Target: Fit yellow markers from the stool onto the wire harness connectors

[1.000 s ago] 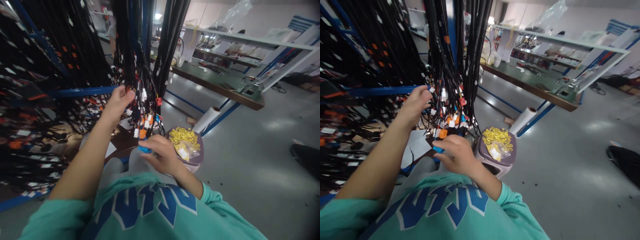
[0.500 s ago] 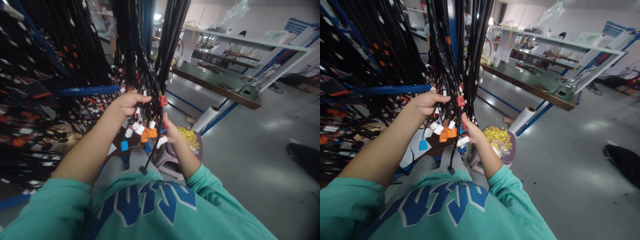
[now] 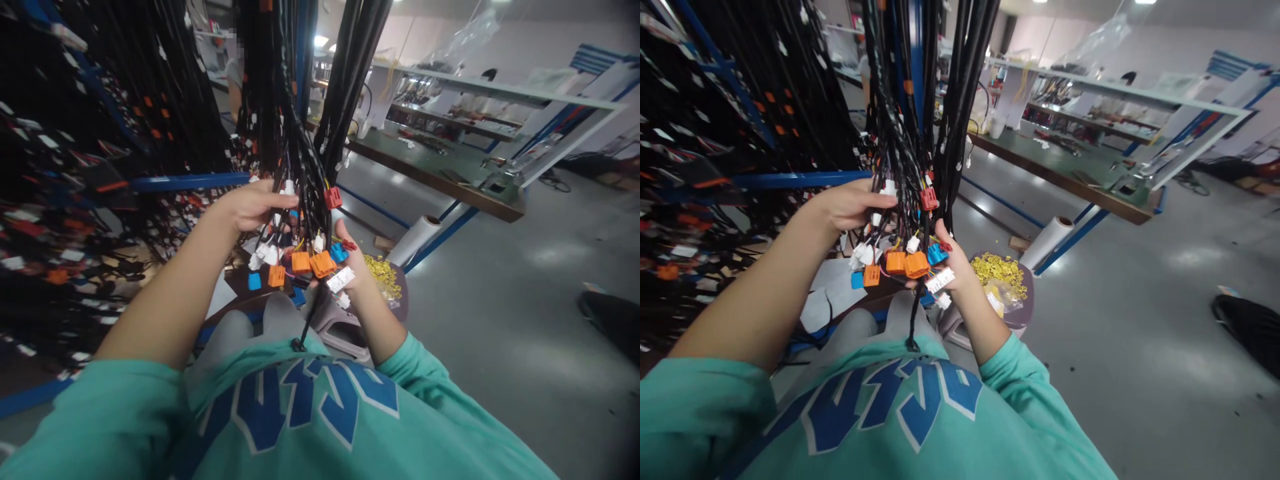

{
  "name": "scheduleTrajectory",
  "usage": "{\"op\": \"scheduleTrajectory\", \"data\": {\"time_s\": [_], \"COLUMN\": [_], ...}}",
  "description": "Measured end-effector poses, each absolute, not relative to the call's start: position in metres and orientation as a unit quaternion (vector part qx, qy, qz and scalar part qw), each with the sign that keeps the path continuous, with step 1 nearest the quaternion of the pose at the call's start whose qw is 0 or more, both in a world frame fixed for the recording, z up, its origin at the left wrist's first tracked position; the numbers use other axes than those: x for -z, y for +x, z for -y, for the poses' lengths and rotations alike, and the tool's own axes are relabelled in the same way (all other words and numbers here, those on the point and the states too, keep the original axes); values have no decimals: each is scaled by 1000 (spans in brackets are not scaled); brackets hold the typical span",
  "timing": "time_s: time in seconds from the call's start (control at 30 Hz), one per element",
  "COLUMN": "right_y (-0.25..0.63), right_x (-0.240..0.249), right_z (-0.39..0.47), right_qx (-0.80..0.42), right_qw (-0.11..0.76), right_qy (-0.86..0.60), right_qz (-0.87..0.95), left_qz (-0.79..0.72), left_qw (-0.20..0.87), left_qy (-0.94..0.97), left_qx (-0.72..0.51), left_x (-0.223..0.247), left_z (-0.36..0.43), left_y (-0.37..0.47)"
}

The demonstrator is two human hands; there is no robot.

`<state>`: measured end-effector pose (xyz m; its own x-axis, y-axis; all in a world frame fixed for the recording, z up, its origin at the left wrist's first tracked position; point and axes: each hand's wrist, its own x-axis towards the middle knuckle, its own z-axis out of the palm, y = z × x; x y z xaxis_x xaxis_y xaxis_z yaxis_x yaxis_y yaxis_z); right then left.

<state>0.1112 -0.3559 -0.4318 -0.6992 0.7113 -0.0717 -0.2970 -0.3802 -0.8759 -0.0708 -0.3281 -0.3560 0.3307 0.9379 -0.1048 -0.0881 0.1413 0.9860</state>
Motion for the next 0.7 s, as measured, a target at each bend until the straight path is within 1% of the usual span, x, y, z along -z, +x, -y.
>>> {"op": "scheduleTrajectory", "data": {"time_s": [0.17, 0.27, 0.33, 0.43, 0.5, 0.53, 0.6, 0.7], "right_y": [127, 139, 145, 144, 136, 131, 117, 102], "right_x": [436, 432, 423, 399, 382, 374, 361, 349], "right_z": [349, 336, 328, 321, 319, 319, 319, 316], "right_qx": [-730, -659, -586, -452, -389, -374, -379, -430], "right_qw": [376, 403, 452, 562, 599, 598, 561, 491], "right_qy": [-247, -267, -279, -287, -285, -278, -259, -227], "right_qz": [515, 576, 612, 631, 640, 652, 689, 723], "left_qz": [-415, -398, -387, -381, -386, -390, -398, -422], "left_qw": [603, 608, 613, 617, 617, 617, 615, 591], "left_qy": [556, 561, 569, 576, 578, 579, 581, 591], "left_qx": [-394, -396, -388, -378, -370, -364, -354, -351], "left_x": [345, 341, 341, 344, 345, 345, 342, 336], "left_z": [352, 361, 364, 362, 361, 361, 363, 367], "left_y": [-84, -84, -84, -83, -82, -81, -77, -74]}}
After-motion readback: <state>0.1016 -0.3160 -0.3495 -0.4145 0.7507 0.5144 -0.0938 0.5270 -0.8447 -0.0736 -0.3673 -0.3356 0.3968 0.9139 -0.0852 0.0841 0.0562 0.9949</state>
